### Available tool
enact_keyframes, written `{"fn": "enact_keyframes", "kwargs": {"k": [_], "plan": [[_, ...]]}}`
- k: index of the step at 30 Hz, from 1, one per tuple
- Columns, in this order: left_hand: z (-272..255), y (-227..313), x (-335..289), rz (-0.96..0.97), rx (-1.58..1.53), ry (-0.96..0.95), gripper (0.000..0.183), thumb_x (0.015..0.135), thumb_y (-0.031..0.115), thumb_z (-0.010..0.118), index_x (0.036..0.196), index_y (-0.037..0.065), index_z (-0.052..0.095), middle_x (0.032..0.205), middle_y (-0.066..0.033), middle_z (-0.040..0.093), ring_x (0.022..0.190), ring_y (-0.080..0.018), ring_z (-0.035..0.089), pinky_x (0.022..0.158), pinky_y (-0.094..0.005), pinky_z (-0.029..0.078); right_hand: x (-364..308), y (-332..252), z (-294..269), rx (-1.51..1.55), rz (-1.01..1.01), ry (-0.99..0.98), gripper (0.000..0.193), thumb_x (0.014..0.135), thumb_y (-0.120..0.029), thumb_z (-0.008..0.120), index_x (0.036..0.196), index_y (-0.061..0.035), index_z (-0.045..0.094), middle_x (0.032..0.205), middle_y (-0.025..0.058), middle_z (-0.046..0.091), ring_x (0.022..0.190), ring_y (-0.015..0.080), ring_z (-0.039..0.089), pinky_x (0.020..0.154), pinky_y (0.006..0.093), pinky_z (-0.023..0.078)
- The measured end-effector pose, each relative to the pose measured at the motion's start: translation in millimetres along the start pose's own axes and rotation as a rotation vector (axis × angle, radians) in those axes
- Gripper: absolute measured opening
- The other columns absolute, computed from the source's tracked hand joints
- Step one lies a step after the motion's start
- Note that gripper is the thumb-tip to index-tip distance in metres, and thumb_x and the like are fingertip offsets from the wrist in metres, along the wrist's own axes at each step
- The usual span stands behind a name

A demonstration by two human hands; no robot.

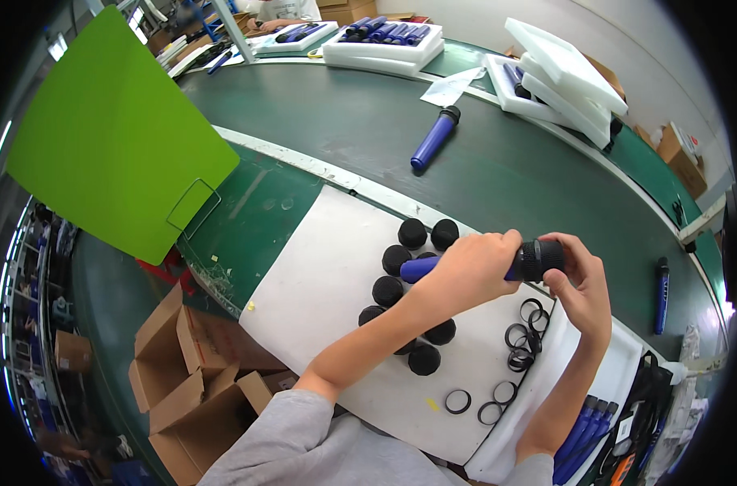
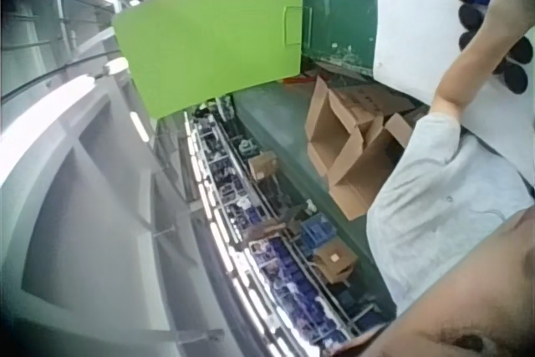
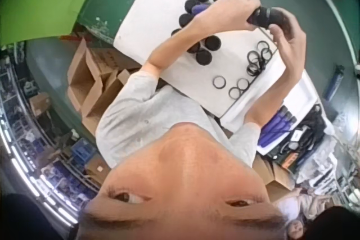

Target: The person retrieves black textured caps from a cardboard box and arranges them on a white tray. They then pick up blue cylindrical flashlight bodies and screw the black caps onto them one by one. The person places the assembled flashlights on the green workbench.

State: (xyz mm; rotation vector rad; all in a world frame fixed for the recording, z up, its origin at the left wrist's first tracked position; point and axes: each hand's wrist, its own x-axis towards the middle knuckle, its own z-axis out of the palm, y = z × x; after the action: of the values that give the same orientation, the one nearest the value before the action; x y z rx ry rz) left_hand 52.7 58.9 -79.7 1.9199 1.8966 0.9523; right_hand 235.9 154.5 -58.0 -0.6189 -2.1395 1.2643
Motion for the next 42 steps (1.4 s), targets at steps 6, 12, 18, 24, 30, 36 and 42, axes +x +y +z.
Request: {"fn": "enact_keyframes", "kwargs": {"k": [6, 12, 18, 24, 30, 36, 42], "plan": [[2.3, -0.3, -0.4, -0.029, 0.086, -0.017, 0.030, 0.077, 0.011, 0.078, 0.090, 0.000, 0.053, 0.081, -0.0174, 0.067, 0.077, -0.0365, 0.068, 0.069, -0.0427, 0.055, 7.2, 10.8, 6.4, -0.049, 0.197, 0.053, 0.047, 0.102, -0.044, 0.058, 0.086, 0.0006, 0.060, 0.060, -0.0006, 0.053, 0.054, 0.0063, 0.052, 0.049, 0.0223, 0.040], [2.0, 0.2, 1.1, 0.001, -0.003, -0.014, 0.030, 0.078, 0.014, 0.076, 0.091, -0.001, 0.054, 0.079, -0.0183, 0.066, 0.075, -0.0368, 0.068, 0.068, -0.0440, 0.054, 3.2, -0.6, 4.3, 0.074, 0.029, 0.061, 0.052, 0.094, -0.045, 0.069, 0.116, 0.0016, 0.062, 0.090, 0.0068, 0.063, 0.078, 0.0118, 0.062, 0.066, 0.0258, 0.050], [0.7, 1.9, -0.1, 0.005, 0.024, 0.006, 0.029, 0.078, 0.014, 0.076, 0.091, -0.001, 0.054, 0.077, -0.0185, 0.066, 0.074, -0.0367, 0.068, 0.068, -0.0436, 0.054, 2.8, 8.1, 1.7, 0.112, 0.007, 0.020, 0.043, 0.092, -0.033, 0.073, 0.113, 0.0035, 0.063, 0.091, 0.0069, 0.066, 0.074, 0.0104, 0.062, 0.061, 0.0231, 0.051], [2.8, 1.2, -0.4, -0.008, 0.026, -0.018, 0.036, 0.078, 0.020, 0.079, 0.094, -0.001, 0.054, 0.078, -0.0189, 0.067, 0.074, -0.0366, 0.069, 0.067, -0.0425, 0.055, 4.6, 5.8, -5.5, -0.001, 0.235, -0.010, 0.035, 0.094, -0.029, 0.071, 0.103, 0.0037, 0.064, 0.077, 0.0032, 0.065, 0.064, 0.0077, 0.060, 0.050, 0.0228, 0.047], [-10.6, 6.0, 0.9, 0.054, -0.168, 0.018, 0.050, 0.080, 0.036, 0.083, 0.099, -0.001, 0.056, 0.080, -0.0188, 0.068, 0.077, -0.0355, 0.070, 0.068, -0.0412, 0.055, 6.0, -4.4, 7.3, 0.053, -0.120, 0.046, 0.050, 0.089, -0.041, 0.077, 0.109, 0.0020, 0.063, 0.083, 0.0039, 0.067, 0.068, 0.0086, 0.062, 0.061, 0.0223, 0.051], [-1.3, 3.6, -0.4, 0.021, -0.107, 0.001, 0.045, 0.079, 0.032, 0.083, 0.097, 0.000, 0.057, 0.081, -0.0180, 0.069, 0.075, -0.0350, 0.070, 0.067, -0.0417, 0.055, 2.7, 0.7, 2.5, 0.058, -0.050, 0.029, 0.050, 0.090, -0.045, 0.075, 0.103, 0.0010, 0.063, 0.076, 0.0023, 0.064, 0.064, 0.0094, 0.060, 0.059, 0.0242, 0.049], [4.7, 2.1, 0.1, -0.012, 0.059, 0.032, 0.044, 0.079, 0.030, 0.083, 0.097, 0.000, 0.057, 0.085, -0.0179, 0.069, 0.076, -0.0350, 0.069, 0.067, -0.0419, 0.055, 9.4, 11.5, 13.0, -0.138, 0.204, 0.153, 0.053, 0.096, -0.049, 0.065, 0.078, 0.0003, 0.058, 0.056, -0.0032, 0.051, 0.049, 0.0063, 0.048, 0.046, 0.0256, 0.039]]}}
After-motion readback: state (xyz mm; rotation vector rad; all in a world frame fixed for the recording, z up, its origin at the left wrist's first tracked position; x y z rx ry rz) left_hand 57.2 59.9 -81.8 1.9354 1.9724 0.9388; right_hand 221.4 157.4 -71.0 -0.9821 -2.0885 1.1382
